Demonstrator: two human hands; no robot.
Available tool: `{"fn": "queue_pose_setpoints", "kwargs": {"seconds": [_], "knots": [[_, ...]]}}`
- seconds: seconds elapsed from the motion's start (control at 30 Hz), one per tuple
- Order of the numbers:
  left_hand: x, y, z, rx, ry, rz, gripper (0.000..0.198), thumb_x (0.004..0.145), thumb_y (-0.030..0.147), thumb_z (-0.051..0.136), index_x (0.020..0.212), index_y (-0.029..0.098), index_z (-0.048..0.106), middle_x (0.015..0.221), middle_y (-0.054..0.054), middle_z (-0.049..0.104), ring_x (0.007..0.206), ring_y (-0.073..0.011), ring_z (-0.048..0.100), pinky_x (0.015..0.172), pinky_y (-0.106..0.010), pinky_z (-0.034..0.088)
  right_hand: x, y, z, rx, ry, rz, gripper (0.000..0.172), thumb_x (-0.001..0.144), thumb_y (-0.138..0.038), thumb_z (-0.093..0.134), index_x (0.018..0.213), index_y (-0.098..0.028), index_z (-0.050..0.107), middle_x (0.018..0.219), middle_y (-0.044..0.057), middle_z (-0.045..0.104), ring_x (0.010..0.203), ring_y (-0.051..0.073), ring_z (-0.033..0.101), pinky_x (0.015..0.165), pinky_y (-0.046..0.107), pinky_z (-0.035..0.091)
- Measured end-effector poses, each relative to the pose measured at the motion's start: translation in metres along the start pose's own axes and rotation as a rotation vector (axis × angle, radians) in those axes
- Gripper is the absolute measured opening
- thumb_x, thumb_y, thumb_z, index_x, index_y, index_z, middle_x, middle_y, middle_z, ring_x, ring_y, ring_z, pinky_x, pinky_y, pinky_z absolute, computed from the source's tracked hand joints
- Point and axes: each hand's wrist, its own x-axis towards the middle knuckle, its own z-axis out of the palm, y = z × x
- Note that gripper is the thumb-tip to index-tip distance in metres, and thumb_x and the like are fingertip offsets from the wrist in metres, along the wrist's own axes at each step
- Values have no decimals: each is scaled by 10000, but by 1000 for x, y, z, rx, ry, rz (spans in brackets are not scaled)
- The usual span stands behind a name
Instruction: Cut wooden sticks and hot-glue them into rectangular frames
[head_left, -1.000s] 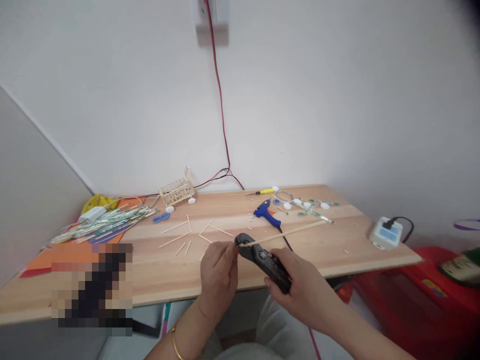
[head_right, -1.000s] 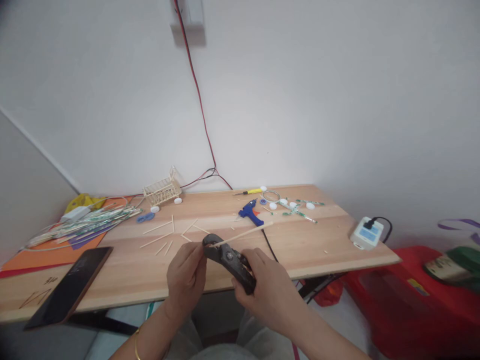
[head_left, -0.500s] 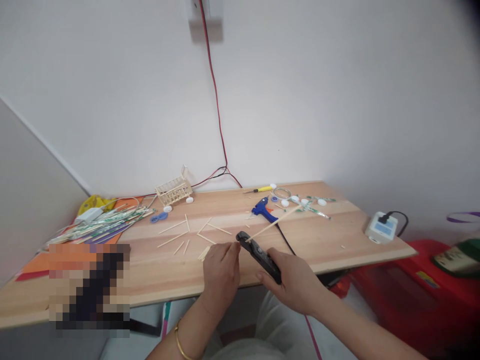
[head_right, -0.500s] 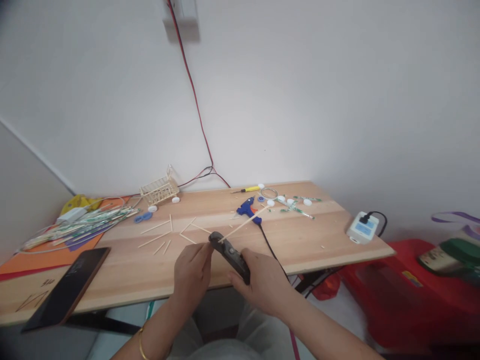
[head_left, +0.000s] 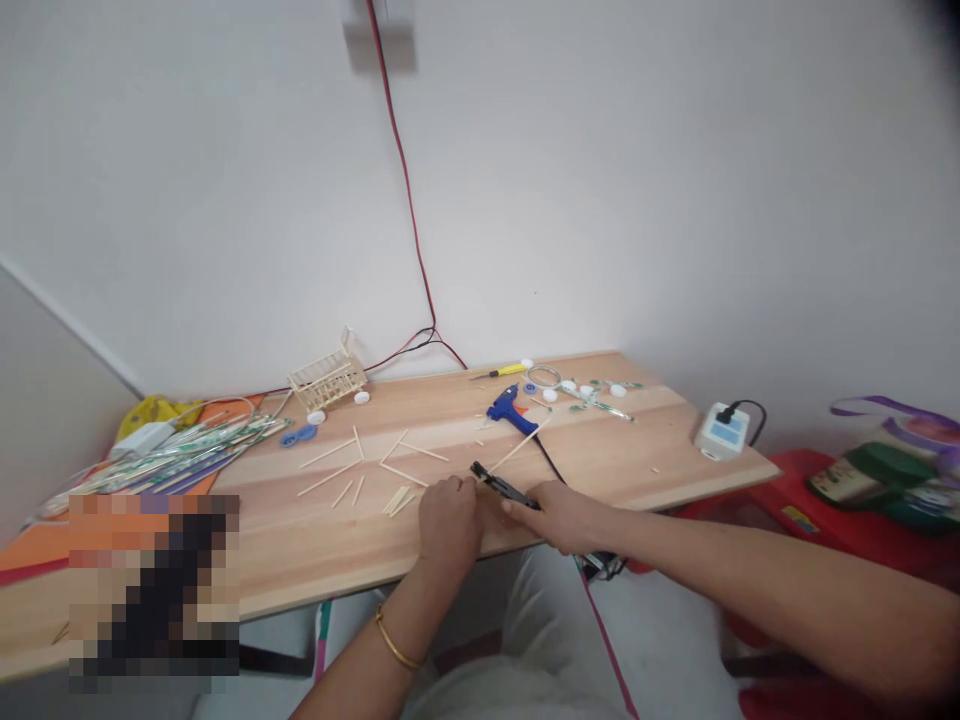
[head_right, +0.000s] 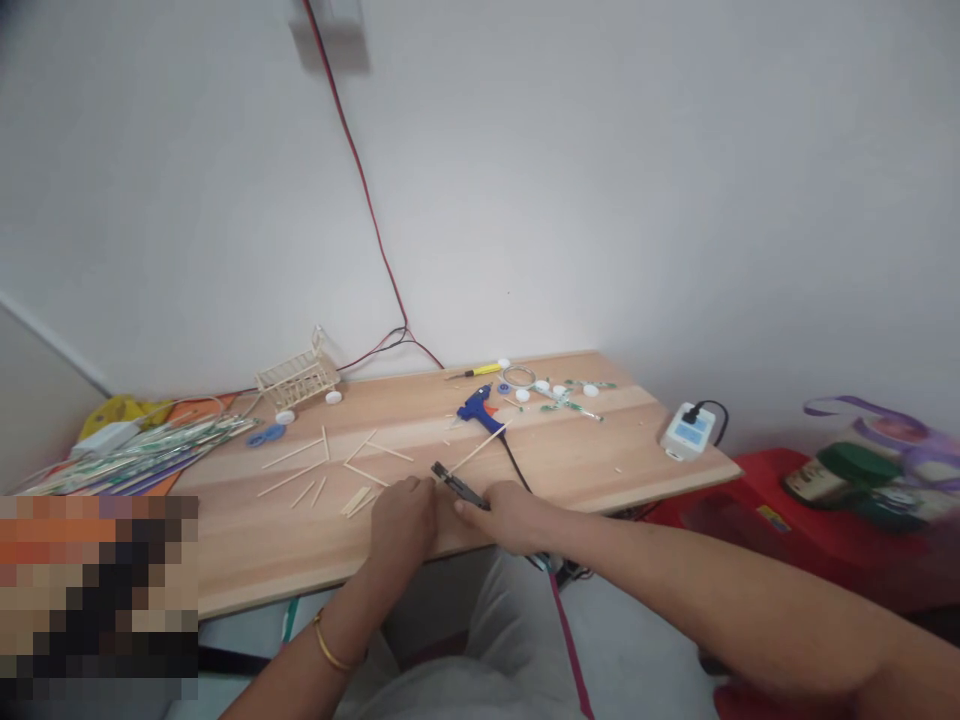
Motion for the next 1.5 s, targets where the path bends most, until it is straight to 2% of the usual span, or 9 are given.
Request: {"fn": "queue_pose_setpoints", "kwargs": {"seconds": [0.47,0.6,0.73,0.9,1.1,1.2,1.3,1.4,1.5], "knots": [[3,-5,0,5,42,48,168,817,121,450,866,163,604,797,-81,615,785,-220,580,694,-324,404,11,15,-13,91,-110,-16,687,751,-765,273,666,-149,565,538,36,561,456,136,505,459,240,388],[-4,-18,3,-182,246,101,180,843,155,447,855,184,624,850,-75,644,829,-204,572,760,-324,402,6,32,-39,-116,214,-165,604,745,-729,375,825,-174,600,742,59,647,680,189,574,590,251,391],[-7,-24,-1,-664,345,65,194,853,238,462,849,179,647,888,-67,653,869,-179,571,800,-297,415,10,74,-61,-289,551,143,705,659,-793,396,937,-171,579,878,119,651,755,259,593,599,298,385],[-6,-18,-15,-1339,39,-238,193,744,331,608,757,149,672,670,-18,614,661,-125,545,640,-230,425,21,128,-70,-367,605,436,859,612,-852,328,1072,-160,546,953,170,626,860,350,585,697,434,397],[-4,-13,-19,-1685,-88,-438,304,626,379,714,778,117,690,697,-31,618,618,-88,529,606,-203,418,29,137,-63,-535,814,351,785,696,-775,358,1126,-140,525,1127,204,548,1054,400,473,864,544,289],[-3,-12,-15,-1698,-93,-498,322,592,388,735,755,116,681,674,-21,602,586,-77,512,554,-185,392,24,109,-52,-544,956,75,559,812,-598,414,1113,-141,528,1133,189,546,1064,344,468,878,467,317],[-6,-18,-13,-1634,-75,-523,326,598,413,718,748,130,660,627,5,566,552,-79,488,514,-185,361,17,69,-26,-434,716,-298,326,891,-432,387,958,-175,576,934,113,611,867,220,555,768,315,389],[-11,-43,-22,-1328,54,-462,283,688,404,631,787,141,658,637,-1,584,581,-106,505,559,-215,374,15,42,3,-424,473,-389,226,874,-368,445,866,-182,572,842,66,609,773,187,569,680,269,380],[-15,-80,-37,-797,209,-352,190,740,308,561,795,158,665,805,-38,656,751,-151,557,702,-255,391,20,35,15,-487,421,-329,204,892,-260,402,809,-168,564,794,62,609,733,175,574,663,265,356]]}}
